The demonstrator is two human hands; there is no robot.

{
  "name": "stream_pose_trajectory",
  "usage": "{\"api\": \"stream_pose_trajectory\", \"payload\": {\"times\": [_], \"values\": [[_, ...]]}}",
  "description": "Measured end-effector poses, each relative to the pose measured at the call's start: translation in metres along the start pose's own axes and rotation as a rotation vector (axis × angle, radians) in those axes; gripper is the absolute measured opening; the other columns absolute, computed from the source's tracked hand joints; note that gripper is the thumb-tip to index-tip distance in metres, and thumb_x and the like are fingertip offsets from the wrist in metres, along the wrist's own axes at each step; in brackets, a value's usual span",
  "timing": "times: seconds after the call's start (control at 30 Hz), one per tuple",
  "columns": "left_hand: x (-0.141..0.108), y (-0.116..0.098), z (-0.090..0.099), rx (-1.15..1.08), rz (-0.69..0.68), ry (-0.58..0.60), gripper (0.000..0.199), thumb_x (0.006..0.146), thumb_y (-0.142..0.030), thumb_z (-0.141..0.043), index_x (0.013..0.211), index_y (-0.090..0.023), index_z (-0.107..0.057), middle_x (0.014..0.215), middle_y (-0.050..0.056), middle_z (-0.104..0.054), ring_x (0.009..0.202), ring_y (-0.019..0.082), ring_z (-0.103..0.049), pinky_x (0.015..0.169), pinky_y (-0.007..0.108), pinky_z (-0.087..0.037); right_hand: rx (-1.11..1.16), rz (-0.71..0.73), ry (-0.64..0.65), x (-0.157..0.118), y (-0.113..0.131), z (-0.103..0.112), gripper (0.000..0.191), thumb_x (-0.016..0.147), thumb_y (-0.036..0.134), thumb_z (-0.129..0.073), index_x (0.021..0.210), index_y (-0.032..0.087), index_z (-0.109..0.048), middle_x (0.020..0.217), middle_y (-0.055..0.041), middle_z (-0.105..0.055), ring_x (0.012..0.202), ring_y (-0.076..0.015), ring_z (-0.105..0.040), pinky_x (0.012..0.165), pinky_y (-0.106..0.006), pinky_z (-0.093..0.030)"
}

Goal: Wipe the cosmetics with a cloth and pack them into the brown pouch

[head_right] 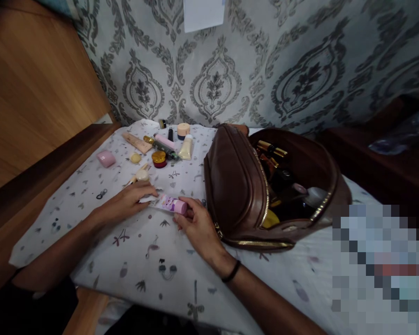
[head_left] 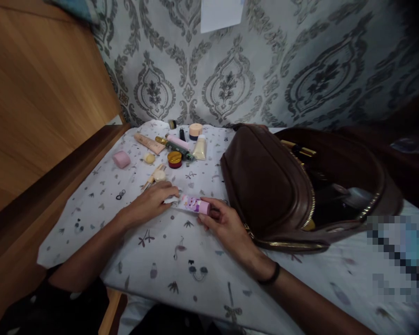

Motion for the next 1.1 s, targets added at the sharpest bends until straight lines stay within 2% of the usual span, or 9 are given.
{"api": "stream_pose_trajectory", "payload": {"times": [0.17,0.33,0.43,0.53,0.67,0.8,0.93,1.0,1.1], "values": [[0.000,-0.008,-0.001,0.069,-0.011,-0.097,0.021,0.092,-0.011,-0.050,0.106,-0.020,-0.063,0.101,0.006,-0.062,0.098,0.023,-0.059,0.085,0.035,-0.049,-0.159,0.122,-0.023,-0.003,0.007,0.002,0.043,0.078,0.028,-0.065,0.120,0.020,-0.063,0.102,-0.0074,-0.065,0.071,-0.0162,-0.063,0.055,-0.028,-0.052],[-0.004,-0.047,0.000,-0.083,-0.308,-0.235,0.032,0.093,-0.006,-0.048,0.119,-0.018,-0.060,0.106,0.009,-0.064,0.100,0.020,-0.060,0.087,0.032,-0.051,-0.322,0.224,-0.028,-0.009,0.021,0.003,0.038,0.083,0.027,-0.061,0.121,0.019,-0.062,0.098,-0.0070,-0.068,0.080,-0.0193,-0.063,0.070,-0.032,-0.054],[-0.009,-0.069,-0.004,-0.043,-0.465,-0.256,0.037,0.087,0.004,-0.043,0.113,-0.016,-0.060,0.109,0.011,-0.064,0.102,0.021,-0.058,0.086,0.033,-0.051,-0.317,0.202,-0.012,-0.009,0.023,0.003,0.032,0.083,0.027,-0.060,0.114,0.019,-0.063,0.089,-0.0045,-0.067,0.075,-0.0187,-0.062,0.065,-0.029,-0.051],[-0.010,-0.074,-0.008,0.107,-0.504,-0.235,0.036,0.081,0.008,-0.041,0.101,-0.015,-0.060,0.112,0.013,-0.063,0.102,0.023,-0.055,0.085,0.036,-0.051,-0.265,0.159,0.003,-0.008,0.024,0.003,0.028,0.088,0.037,-0.058,0.107,0.018,-0.062,0.079,-0.0026,-0.065,0.066,-0.0175,-0.061,0.060,-0.028,-0.048],[-0.008,-0.061,-0.003,0.266,-0.468,-0.213,0.035,0.081,0.009,-0.039,0.096,-0.016,-0.059,0.117,0.013,-0.063,0.108,0.025,-0.053,0.088,0.038,-0.049,-0.209,0.103,0.005,-0.008,0.024,0.002,0.035,0.091,0.052,-0.055,0.098,0.019,-0.061,0.062,0.0006,-0.061,0.055,-0.0157,-0.055,0.053,-0.027,-0.043],[-0.003,-0.037,0.008,0.241,-0.361,-0.201,0.028,0.088,0.003,-0.040,0.094,-0.017,-0.059,0.112,0.012,-0.066,0.105,0.025,-0.055,0.086,0.038,-0.046,-0.139,0.059,0.002,-0.010,0.027,0.001,0.041,0.089,0.059,-0.056,0.092,0.019,-0.060,0.057,0.0014,-0.059,0.049,-0.0138,-0.051,0.049,-0.025,-0.040],[0.002,-0.014,0.017,-0.112,-0.200,-0.203,0.007,0.094,-0.020,-0.055,0.090,-0.018,-0.060,0.103,0.010,-0.066,0.097,0.021,-0.061,0.083,0.032,-0.048,-0.070,0.020,0.014,-0.011,0.029,0.000,0.041,0.087,0.060,-0.058,0.085,0.019,-0.058,0.054,0.0024,-0.058,0.046,-0.0121,-0.049,0.047,-0.024,-0.038],[0.002,-0.006,0.020,-0.314,-0.123,-0.229,0.012,0.091,-0.029,-0.062,0.092,-0.017,-0.062,0.103,0.009,-0.067,0.095,0.019,-0.063,0.082,0.030,-0.049,-0.027,-0.006,0.028,-0.011,0.028,-0.001,0.042,0.087,0.061,-0.058,0.082,0.019,-0.056,0.052,0.0028,-0.056,0.045,-0.0120,-0.049,0.045,-0.023,-0.037],[0.001,0.007,0.025,-0.496,0.028,-0.286,0.015,0.084,-0.030,-0.065,0.091,-0.017,-0.063,0.093,0.006,-0.069,0.084,0.018,-0.064,0.072,0.026,-0.049,0.036,-0.020,0.036,-0.013,0.028,-0.002,0.044,0.088,0.063,-0.055,0.079,0.020,-0.055,0.053,0.0029,-0.055,0.046,-0.0124,-0.052,0.043,-0.023,-0.037]]}}
Point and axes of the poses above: each hand's wrist, its own x-axis towards the middle knuckle, its own z-axis out of the back of the hand, y = z × x, the point moved 8 cm from there along x, towards the middle knuckle
